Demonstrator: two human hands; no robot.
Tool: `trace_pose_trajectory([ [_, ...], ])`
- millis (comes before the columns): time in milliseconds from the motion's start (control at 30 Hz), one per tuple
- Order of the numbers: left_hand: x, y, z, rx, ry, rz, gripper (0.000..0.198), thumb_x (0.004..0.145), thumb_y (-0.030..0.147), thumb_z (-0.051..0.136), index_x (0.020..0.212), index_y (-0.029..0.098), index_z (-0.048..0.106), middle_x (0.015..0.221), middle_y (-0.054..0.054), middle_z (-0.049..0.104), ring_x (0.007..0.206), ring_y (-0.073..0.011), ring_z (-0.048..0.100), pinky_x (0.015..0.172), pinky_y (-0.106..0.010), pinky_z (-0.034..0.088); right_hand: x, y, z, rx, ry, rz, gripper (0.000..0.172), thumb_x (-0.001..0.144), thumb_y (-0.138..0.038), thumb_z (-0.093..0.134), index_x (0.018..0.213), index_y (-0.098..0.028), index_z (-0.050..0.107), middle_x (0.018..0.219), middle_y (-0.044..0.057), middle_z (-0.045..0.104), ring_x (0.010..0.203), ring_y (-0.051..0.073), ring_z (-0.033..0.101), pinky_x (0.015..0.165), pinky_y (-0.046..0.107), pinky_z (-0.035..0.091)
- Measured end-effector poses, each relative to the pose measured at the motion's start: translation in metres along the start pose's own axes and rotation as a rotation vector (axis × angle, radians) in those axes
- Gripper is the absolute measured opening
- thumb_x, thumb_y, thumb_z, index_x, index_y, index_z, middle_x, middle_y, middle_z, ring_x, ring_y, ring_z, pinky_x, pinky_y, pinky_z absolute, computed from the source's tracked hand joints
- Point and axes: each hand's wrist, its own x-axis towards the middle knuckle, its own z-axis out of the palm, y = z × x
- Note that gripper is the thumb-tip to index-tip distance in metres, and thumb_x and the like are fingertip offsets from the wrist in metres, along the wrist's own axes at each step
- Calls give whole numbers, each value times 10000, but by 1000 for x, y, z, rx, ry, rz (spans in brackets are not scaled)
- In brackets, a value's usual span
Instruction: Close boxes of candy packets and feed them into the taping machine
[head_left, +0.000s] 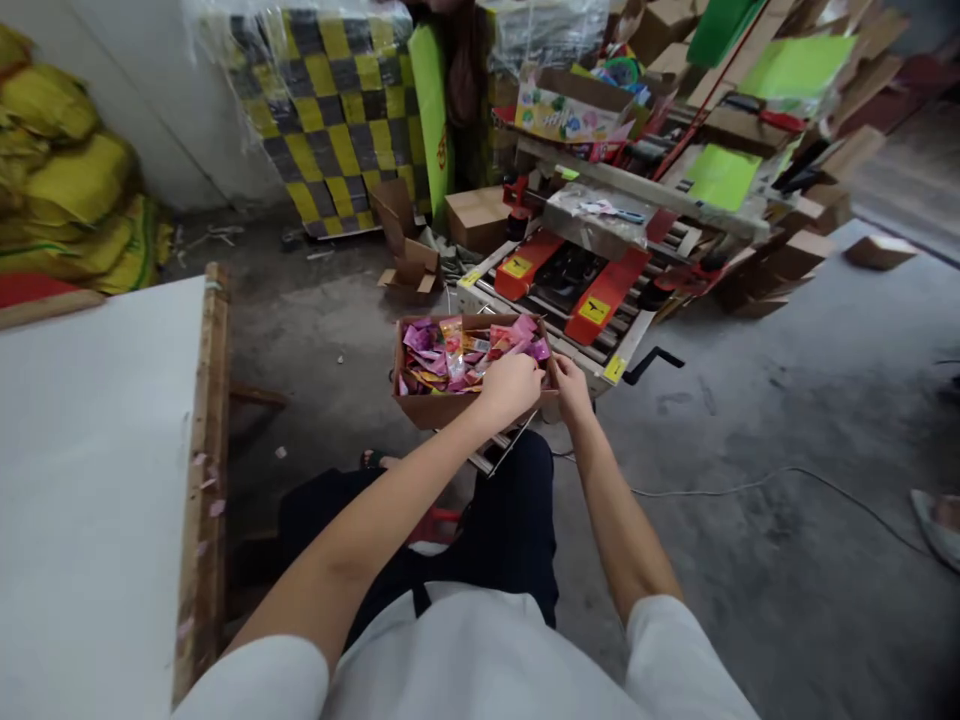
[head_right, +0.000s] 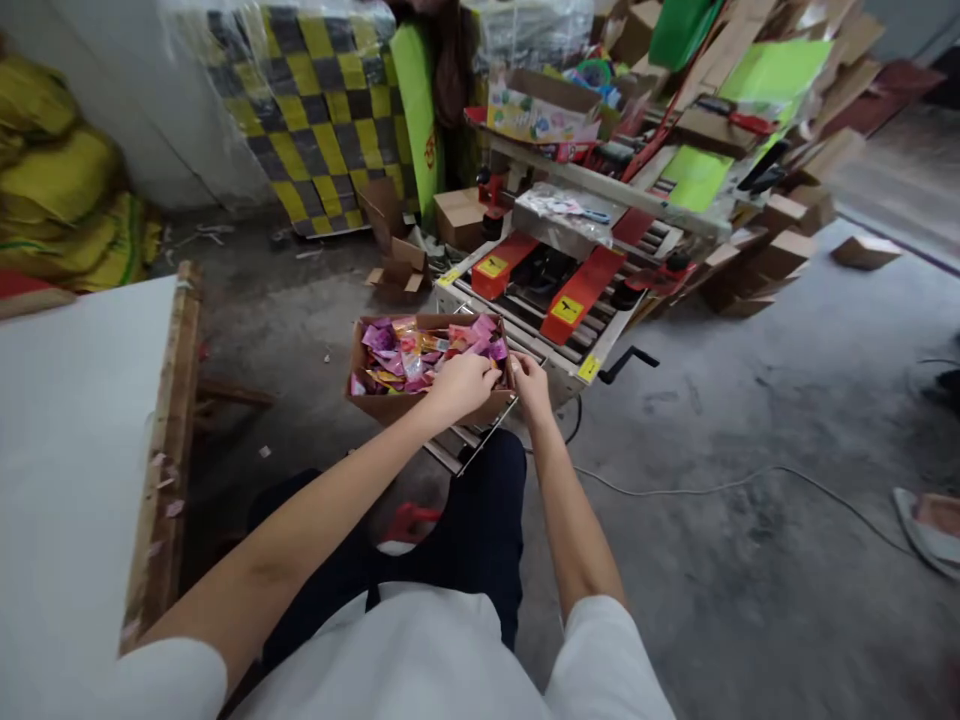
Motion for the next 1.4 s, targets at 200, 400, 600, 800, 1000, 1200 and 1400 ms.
trace_pose_trajectory([
  [200,-42,-29,-35,78,132,-16,381,985,461,554,895,162,773,875,-124,749,901,-292,710,782,-360,514,-11,-9,-25,291,-107,3,601,767,-640,714,1181,-207,663,1081,85,737,921,236,703,772,352,593],
  [400,-60,-150,-56,-45,584,169,613,985,667,385,1151,167,700,1146,-141,711,1076,-276,666,930,-372,508,1,-32,-44,192,-222,-13,661,712,-617,787,1209,-194,688,963,69,750,825,201,691,724,326,583],
  [600,-17,-202,-37,-21,192,531,832,996,675,273,1633,155,145,1700,-181,102,1576,-376,81,1254,-575,146,16,-59,-51,-127,-354,-120,629,703,-624,777,1136,-168,760,1007,76,756,856,231,674,778,356,561],
  [800,8,-170,-10,144,-32,721,686,1023,551,335,1622,232,231,1699,-122,144,1576,-348,118,1256,-583,100,25,-95,-34,-625,-764,-367,348,878,-487,640,824,-171,773,843,66,732,794,190,633,742,288,479],
  [1000,15,-170,29,118,-76,674,576,981,461,456,1479,175,509,1630,-168,340,1533,-307,298,1264,-468,163,36,-100,-1,-929,-971,-365,246,872,-397,710,849,-161,777,847,91,729,764,196,610,710,286,421],
  [1200,25,-165,29,93,-231,581,559,930,433,543,1426,175,566,1596,-178,390,1514,-289,345,1264,-440,172,39,-90,19,-1018,-1009,-319,261,902,-367,701,802,-137,770,830,115,709,761,211,615,712,299,432],
  [1400,31,-159,13,12,-373,488,547,842,331,572,1386,280,607,1629,-92,350,1546,-259,277,1265,-447,135,30,-95,-7,-837,-1078,-346,638,725,-652,797,1105,-144,731,1148,127,655,1015,263,617,906,344,521],
])
